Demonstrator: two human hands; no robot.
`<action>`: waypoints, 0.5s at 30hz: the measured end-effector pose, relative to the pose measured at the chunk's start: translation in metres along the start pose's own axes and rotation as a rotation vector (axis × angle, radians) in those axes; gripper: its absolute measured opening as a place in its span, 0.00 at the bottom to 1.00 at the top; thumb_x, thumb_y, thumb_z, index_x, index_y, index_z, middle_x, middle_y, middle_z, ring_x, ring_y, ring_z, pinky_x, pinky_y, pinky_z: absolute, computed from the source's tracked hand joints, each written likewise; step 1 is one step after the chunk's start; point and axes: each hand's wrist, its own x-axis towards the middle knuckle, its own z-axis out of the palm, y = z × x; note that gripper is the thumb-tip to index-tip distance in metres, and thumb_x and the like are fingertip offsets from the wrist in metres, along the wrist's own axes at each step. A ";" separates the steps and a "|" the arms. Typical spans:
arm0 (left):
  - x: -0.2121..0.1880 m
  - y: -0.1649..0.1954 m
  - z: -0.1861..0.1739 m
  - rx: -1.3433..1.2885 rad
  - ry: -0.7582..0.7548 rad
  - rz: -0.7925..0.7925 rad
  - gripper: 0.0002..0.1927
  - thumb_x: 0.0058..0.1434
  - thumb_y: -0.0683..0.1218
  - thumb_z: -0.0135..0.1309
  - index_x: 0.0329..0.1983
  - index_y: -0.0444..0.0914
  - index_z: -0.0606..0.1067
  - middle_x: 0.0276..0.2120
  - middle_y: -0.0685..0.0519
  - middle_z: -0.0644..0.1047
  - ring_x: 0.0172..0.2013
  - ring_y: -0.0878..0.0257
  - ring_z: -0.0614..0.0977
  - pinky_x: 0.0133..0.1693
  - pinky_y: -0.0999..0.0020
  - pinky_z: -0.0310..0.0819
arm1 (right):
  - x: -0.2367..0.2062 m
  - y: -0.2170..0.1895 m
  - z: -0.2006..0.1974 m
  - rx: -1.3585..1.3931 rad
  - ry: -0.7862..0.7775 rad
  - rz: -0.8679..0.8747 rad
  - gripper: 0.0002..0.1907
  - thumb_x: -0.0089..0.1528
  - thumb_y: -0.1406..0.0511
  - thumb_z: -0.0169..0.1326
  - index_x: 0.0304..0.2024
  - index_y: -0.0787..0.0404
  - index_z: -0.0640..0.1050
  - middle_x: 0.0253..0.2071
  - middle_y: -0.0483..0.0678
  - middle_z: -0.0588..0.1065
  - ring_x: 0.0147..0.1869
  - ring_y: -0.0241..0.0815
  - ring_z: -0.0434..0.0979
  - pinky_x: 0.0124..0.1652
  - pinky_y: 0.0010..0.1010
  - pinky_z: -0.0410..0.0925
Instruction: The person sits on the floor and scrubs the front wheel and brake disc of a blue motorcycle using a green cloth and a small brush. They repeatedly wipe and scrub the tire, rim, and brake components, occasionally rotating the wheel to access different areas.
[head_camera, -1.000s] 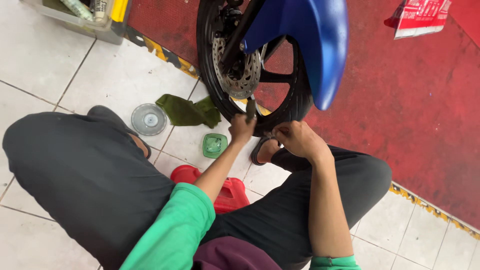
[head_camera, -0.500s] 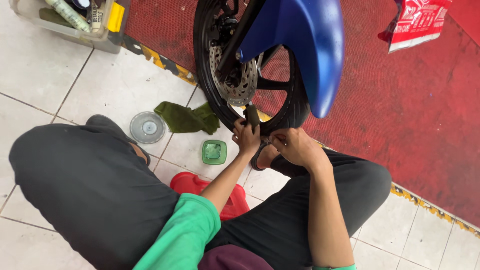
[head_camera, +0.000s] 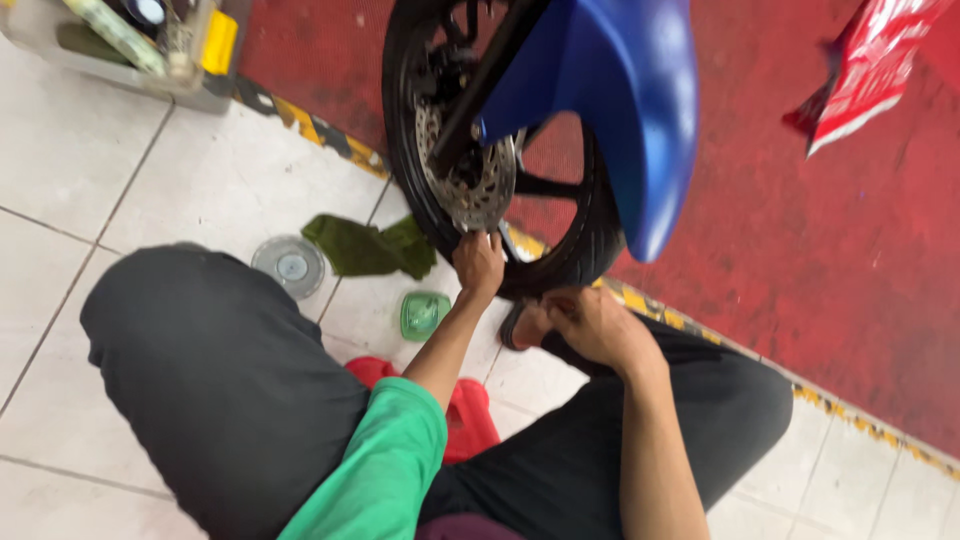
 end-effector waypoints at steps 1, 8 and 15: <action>-0.006 -0.003 -0.002 -0.054 -0.013 0.014 0.19 0.77 0.57 0.46 0.44 0.39 0.78 0.41 0.41 0.80 0.46 0.43 0.82 0.52 0.47 0.72 | -0.002 -0.001 0.000 0.003 -0.012 0.008 0.14 0.60 0.62 0.56 0.45 0.61 0.82 0.42 0.58 0.82 0.47 0.57 0.82 0.47 0.42 0.74; 0.010 -0.011 -0.024 0.041 0.075 0.110 0.21 0.65 0.58 0.50 0.47 0.37 0.78 0.50 0.41 0.78 0.47 0.43 0.79 0.47 0.41 0.68 | 0.005 -0.017 -0.008 0.084 -0.080 -0.016 0.12 0.60 0.63 0.54 0.41 0.63 0.83 0.38 0.57 0.83 0.44 0.56 0.84 0.45 0.42 0.74; -0.040 -0.017 -0.017 -0.061 0.049 0.252 0.25 0.67 0.56 0.48 0.57 0.35 0.79 0.60 0.37 0.67 0.62 0.43 0.67 0.58 0.35 0.53 | 0.002 -0.022 -0.007 0.011 0.016 -0.060 0.14 0.61 0.62 0.55 0.45 0.63 0.82 0.39 0.59 0.81 0.45 0.59 0.82 0.45 0.42 0.74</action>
